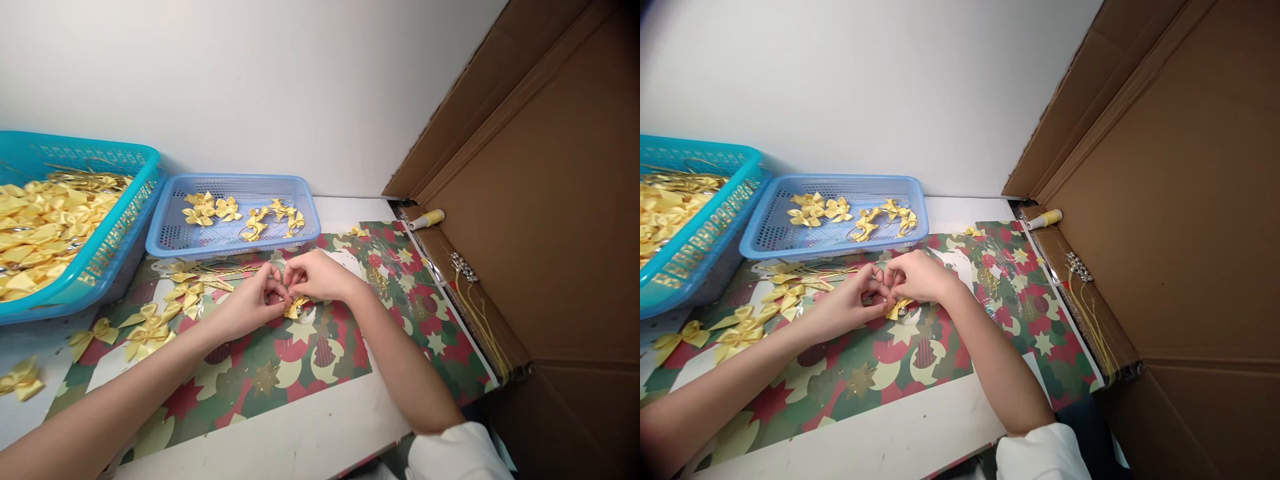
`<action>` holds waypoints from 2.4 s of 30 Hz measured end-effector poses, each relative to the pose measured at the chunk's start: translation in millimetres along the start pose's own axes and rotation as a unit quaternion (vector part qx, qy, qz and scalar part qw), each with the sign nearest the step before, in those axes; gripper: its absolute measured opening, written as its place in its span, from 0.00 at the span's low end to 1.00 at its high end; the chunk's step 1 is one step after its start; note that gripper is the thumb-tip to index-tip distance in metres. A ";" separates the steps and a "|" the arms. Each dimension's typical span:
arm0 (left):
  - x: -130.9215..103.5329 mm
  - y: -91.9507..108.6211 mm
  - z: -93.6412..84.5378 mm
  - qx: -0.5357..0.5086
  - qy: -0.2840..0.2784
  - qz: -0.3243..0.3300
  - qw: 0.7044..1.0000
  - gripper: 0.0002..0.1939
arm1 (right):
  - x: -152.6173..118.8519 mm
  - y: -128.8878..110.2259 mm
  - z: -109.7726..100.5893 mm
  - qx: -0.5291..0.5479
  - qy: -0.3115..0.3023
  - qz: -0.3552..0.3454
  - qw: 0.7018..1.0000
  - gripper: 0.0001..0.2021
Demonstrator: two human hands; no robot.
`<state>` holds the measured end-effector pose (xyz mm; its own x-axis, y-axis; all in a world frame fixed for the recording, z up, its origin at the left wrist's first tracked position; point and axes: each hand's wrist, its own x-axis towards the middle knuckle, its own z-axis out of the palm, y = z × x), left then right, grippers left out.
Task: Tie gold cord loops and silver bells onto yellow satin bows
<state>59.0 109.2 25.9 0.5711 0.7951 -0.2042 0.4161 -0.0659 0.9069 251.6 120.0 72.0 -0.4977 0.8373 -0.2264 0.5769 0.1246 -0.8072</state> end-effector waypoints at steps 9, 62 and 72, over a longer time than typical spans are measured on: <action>0.0 -0.1 3.5 0.009 0.019 -0.009 1.000 0.16 | 1.2 0.0 1.5 -0.005 0.002 0.000 1.000 0.09; -3.4 1.2 12.9 0.029 0.049 0.008 0.998 0.14 | 6.0 6.8 7.0 -0.016 0.056 -0.056 0.997 0.09; -3.3 5.1 10.1 0.001 0.050 -0.001 0.999 0.14 | 5.8 7.0 6.8 -0.025 0.056 -0.051 0.997 0.10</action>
<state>66.3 100.2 27.5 0.4962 0.8518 -0.1678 0.4184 -0.0653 0.9059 248.3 122.2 61.3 -0.4820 0.8726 -0.0793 0.5590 0.2365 -0.7947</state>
